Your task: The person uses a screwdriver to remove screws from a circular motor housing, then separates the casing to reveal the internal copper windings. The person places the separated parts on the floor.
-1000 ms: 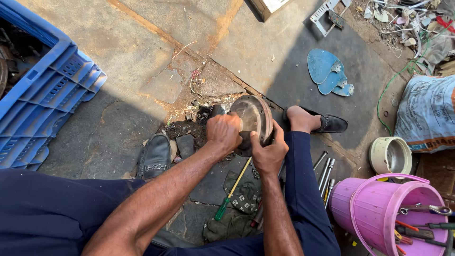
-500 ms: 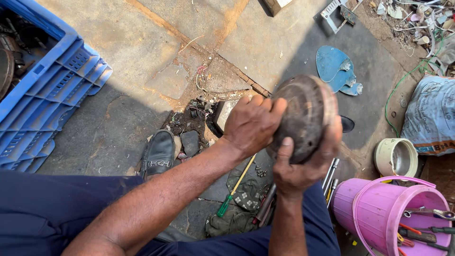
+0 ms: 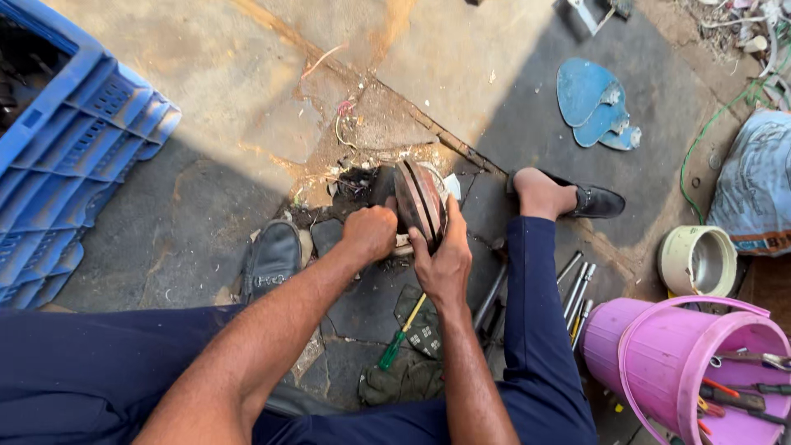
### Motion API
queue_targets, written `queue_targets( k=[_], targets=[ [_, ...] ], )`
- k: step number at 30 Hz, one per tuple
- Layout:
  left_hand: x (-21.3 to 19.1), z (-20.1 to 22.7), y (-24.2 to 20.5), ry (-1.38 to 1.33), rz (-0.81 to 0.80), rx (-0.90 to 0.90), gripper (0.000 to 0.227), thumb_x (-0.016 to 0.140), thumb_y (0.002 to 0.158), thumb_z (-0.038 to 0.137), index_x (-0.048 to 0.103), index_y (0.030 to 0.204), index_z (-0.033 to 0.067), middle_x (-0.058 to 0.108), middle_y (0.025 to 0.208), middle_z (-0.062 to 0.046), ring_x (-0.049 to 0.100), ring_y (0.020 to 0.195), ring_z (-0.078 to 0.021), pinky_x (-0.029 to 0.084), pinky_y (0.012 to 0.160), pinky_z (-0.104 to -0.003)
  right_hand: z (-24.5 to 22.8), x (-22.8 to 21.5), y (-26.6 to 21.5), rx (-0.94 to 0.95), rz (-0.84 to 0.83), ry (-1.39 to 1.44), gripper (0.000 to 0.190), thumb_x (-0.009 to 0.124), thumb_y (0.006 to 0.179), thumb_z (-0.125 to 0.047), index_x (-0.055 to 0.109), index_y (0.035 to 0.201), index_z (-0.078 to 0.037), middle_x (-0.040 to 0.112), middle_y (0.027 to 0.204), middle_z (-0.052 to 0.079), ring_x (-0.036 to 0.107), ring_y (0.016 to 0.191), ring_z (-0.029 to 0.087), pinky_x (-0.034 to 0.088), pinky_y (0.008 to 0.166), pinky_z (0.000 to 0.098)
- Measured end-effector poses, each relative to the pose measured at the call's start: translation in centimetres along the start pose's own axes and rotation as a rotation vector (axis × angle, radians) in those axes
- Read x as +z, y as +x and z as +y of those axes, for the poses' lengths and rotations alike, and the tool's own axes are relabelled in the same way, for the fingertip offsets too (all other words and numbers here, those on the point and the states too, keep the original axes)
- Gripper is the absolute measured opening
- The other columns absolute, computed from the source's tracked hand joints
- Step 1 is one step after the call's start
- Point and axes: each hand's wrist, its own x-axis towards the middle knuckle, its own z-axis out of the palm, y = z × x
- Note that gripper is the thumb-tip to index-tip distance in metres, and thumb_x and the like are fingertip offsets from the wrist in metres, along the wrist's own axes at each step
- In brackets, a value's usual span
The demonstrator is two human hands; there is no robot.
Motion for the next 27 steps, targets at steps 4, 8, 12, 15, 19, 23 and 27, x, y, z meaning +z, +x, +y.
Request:
queue_targets(
  k=[4, 8, 12, 15, 19, 23, 27],
  targets=[
    [-1.8, 1.3, 0.7, -0.118, 0.001, -0.057, 0.028, 0.061, 0.083, 0.016, 0.064, 0.103, -0.0034, 0.073, 0.088, -0.025, 0.073, 0.088, -0.0439, 0.058, 0.077, -0.054, 1.5, 0.6, 2.5, 0.011, 0.094, -0.035, 0.070, 0.086, 0.083, -0.019, 0.053, 0.141, 0.003, 0.066, 0.128, 0.027, 0.069, 0.114, 0.039, 0.056, 0.095, 0.0438],
    [-5.3, 4.2, 0.0, -0.028, 0.206, 0.069, 0.023, 0.060, 0.075, 0.011, 0.066, 0.093, -0.0032, 0.073, 0.077, -0.021, 0.075, 0.077, -0.0386, 0.059, 0.072, -0.050, 1.1, -0.8, 3.6, 0.048, 0.181, 0.130, 0.046, 0.079, 0.092, -0.015, 0.064, 0.131, 0.003, 0.076, 0.114, 0.021, 0.079, 0.104, 0.030, 0.061, 0.089, 0.0371],
    [-11.1, 7.2, -1.8, 0.003, 0.346, 0.232, 0.022, 0.060, 0.078, 0.011, 0.063, 0.096, -0.0010, 0.070, 0.067, -0.018, 0.072, 0.062, -0.0356, 0.057, 0.057, -0.049, -1.3, -3.9, 2.4, -0.003, 0.313, 0.061, 0.047, 0.078, 0.094, -0.014, 0.060, 0.133, 0.005, 0.075, 0.114, 0.022, 0.077, 0.105, 0.028, 0.060, 0.091, 0.0363],
    [-16.7, 10.4, -3.1, 0.055, 0.505, 0.385, 0.016, 0.062, 0.082, 0.013, 0.059, 0.094, 0.0030, 0.066, 0.059, -0.015, 0.070, 0.054, -0.0310, 0.054, 0.049, -0.046, -3.3, -7.0, 2.9, -0.113, 0.406, 0.106, 0.046, 0.076, 0.106, -0.014, 0.052, 0.142, 0.002, 0.074, 0.121, 0.020, 0.075, 0.110, 0.027, 0.063, 0.097, 0.0344],
    [-22.3, 14.0, -5.4, 0.063, 0.763, 0.615, 0.019, 0.065, 0.089, 0.019, 0.052, 0.097, 0.0073, 0.060, 0.064, -0.006, 0.066, 0.061, -0.0252, 0.051, 0.051, -0.041, -6.7, -11.9, 1.3, -0.192, 0.513, 0.170, 0.068, 0.077, 0.113, -0.011, 0.029, 0.160, -0.007, 0.053, 0.145, 0.021, 0.058, 0.127, 0.028, 0.054, 0.112, 0.0374],
    [-23.1, 14.2, -5.8, 0.152, 0.814, 0.718, 0.027, 0.067, 0.086, 0.020, 0.053, 0.107, 0.0101, 0.058, 0.070, -0.001, 0.063, 0.065, -0.0201, 0.050, 0.058, -0.037, -7.9, -13.6, -0.3, -0.200, 0.497, -0.232, 0.084, 0.075, 0.100, -0.018, 0.024, 0.166, -0.014, 0.035, 0.156, 0.018, 0.042, 0.147, 0.032, 0.040, 0.121, 0.0449],
    [-18.0, 9.8, -3.5, 0.158, 0.586, 0.695, 0.022, 0.069, 0.097, 0.026, 0.053, 0.100, 0.0116, 0.058, 0.074, -0.001, 0.063, 0.070, -0.0187, 0.049, 0.061, -0.036, -4.5, -7.5, -1.0, -0.227, 0.405, -0.238, 0.084, 0.070, 0.101, -0.023, 0.020, 0.167, -0.014, 0.027, 0.167, 0.020, 0.033, 0.157, 0.040, 0.033, 0.127, 0.0506]
  ],
)
